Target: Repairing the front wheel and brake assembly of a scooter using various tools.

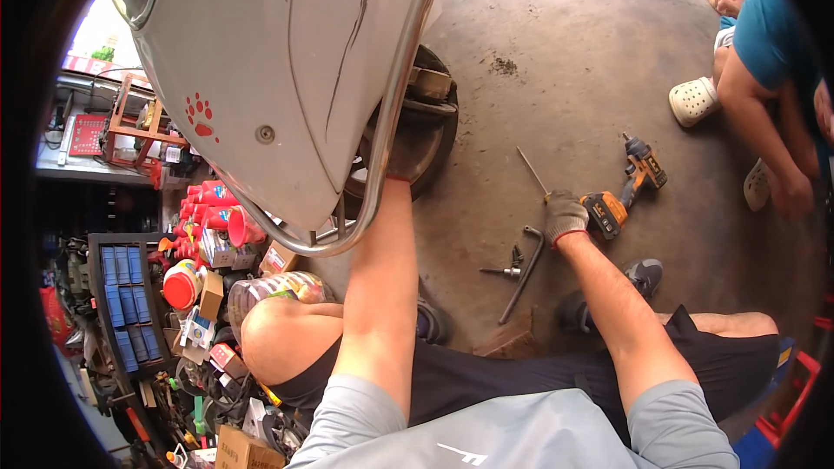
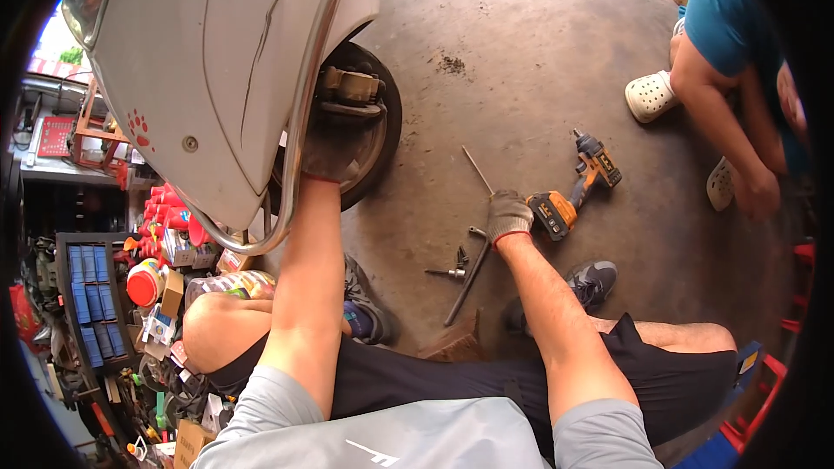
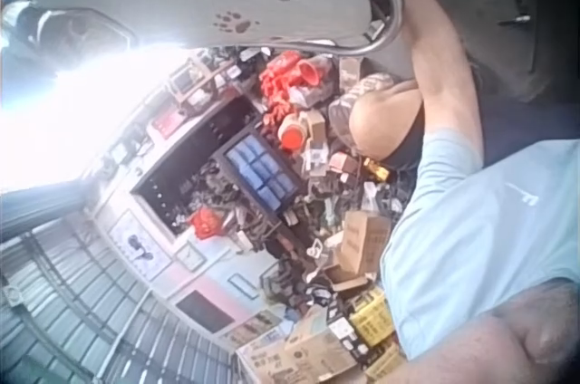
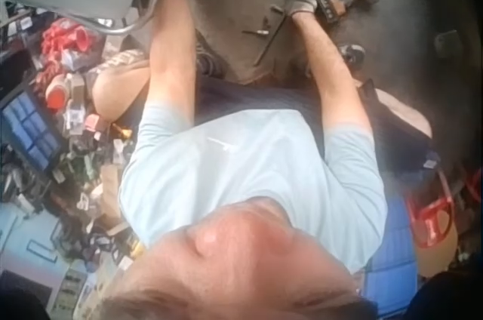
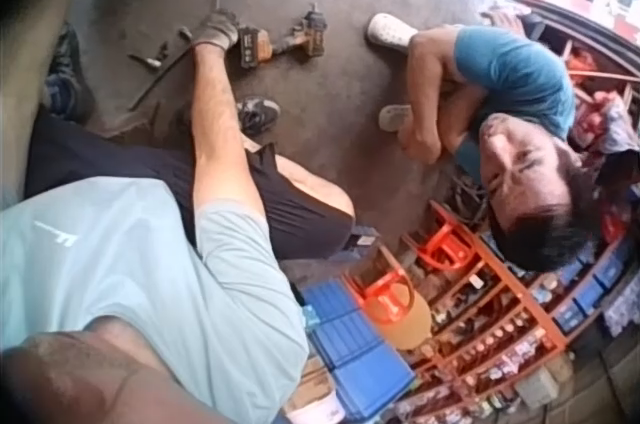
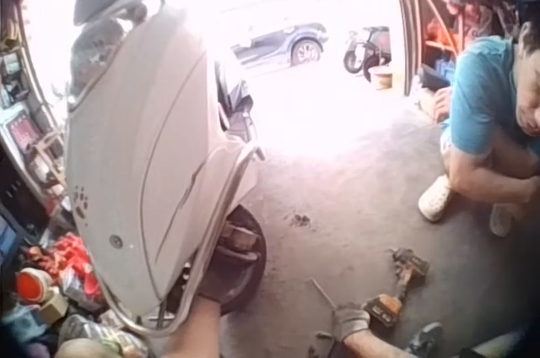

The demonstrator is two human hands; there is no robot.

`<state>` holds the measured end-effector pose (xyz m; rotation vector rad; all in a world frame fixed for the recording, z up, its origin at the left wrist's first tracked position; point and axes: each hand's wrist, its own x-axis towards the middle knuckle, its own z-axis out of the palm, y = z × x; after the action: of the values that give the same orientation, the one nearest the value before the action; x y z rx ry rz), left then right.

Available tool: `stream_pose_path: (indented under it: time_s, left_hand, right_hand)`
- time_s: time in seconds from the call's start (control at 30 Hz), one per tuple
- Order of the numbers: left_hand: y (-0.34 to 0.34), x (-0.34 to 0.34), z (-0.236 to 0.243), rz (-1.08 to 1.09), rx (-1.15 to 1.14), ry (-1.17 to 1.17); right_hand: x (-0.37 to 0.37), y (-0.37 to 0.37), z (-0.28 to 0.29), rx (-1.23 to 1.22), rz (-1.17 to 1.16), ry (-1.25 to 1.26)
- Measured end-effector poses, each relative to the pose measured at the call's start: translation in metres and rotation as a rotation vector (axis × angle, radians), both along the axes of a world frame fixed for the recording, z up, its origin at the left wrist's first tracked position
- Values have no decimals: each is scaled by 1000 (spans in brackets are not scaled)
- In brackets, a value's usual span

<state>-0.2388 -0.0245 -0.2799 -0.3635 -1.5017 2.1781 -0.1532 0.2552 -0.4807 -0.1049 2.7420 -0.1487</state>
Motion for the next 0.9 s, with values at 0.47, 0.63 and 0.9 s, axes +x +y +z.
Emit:
stream_pose_path:
  time_s: [0.47, 0.63, 0.9]
  left_hand:
    - [6, -7, 3, 452, -1390, 647]
    - [17, -6, 8, 317, -1133, 506]
    - [13, -12, 5, 672, -1641, 834]
  right_hand:
    - [-44, -4, 121, -1082, -750, -433]
    - [-64, 31, 212, -767, -199, -337]
    - [-21, 67, 316, -715, 132, -16]
